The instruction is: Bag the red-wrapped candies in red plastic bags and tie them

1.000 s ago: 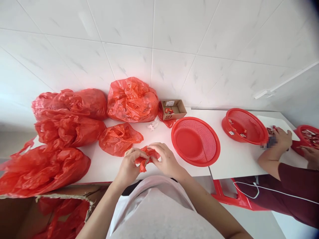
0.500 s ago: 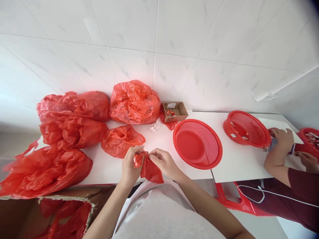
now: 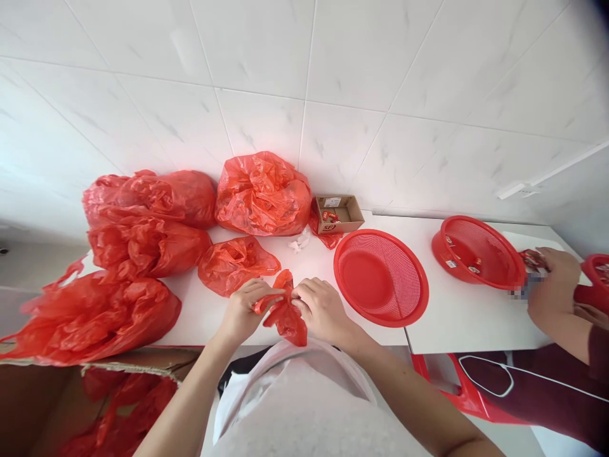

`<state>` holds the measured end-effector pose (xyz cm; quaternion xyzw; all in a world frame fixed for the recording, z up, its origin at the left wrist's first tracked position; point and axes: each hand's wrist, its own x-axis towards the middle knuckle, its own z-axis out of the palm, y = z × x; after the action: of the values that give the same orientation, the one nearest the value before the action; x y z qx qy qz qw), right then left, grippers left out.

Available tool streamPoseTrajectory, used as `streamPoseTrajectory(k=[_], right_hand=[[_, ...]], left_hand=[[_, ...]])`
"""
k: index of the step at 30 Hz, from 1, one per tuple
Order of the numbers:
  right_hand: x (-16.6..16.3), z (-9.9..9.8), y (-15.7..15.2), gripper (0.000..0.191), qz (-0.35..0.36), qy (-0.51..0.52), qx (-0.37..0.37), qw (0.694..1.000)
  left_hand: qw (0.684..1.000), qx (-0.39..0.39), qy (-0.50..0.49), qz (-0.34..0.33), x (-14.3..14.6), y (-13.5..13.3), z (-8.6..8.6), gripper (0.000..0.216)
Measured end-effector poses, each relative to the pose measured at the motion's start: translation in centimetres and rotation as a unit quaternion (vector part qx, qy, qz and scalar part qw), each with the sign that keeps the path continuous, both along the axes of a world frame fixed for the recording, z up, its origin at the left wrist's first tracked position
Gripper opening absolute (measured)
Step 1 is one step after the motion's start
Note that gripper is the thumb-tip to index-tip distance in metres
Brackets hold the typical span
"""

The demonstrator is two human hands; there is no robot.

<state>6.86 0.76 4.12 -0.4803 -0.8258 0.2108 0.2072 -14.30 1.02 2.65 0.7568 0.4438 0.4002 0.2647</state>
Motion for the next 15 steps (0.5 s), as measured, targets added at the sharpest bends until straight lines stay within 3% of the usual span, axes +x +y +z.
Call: streamPoseTrajectory(k=[4, 8, 12, 15], right_hand=[[0.7, -1.8, 0.3, 0.012, 0.017, -0.067, 0.002, 0.998], [0.0, -3.3, 0.1, 0.010, -0.010, -0.040, -0.038, 0.998], [-1.1, -2.3, -0.3, 0.008, 0.014, 0.079, -0.079, 0.994], [-0.9, -1.4, 0.1, 0.008, 0.028, 0.149, -0.090, 0.984]], left_hand=[[0.999, 0.012, 0.006, 0.053, -0.5, -0.4, 0.0, 0.013], [0.997, -0.051, 0.012, 0.049, -0.6, -2.0, 0.8, 0.014], [0.986, -0.163, -0.029, 0.035, -2.2, -3.5, 2.6, 0.022], [0.963, -0.205, -0.131, 0.117, -5.7, -4.5, 3.7, 0.028]])
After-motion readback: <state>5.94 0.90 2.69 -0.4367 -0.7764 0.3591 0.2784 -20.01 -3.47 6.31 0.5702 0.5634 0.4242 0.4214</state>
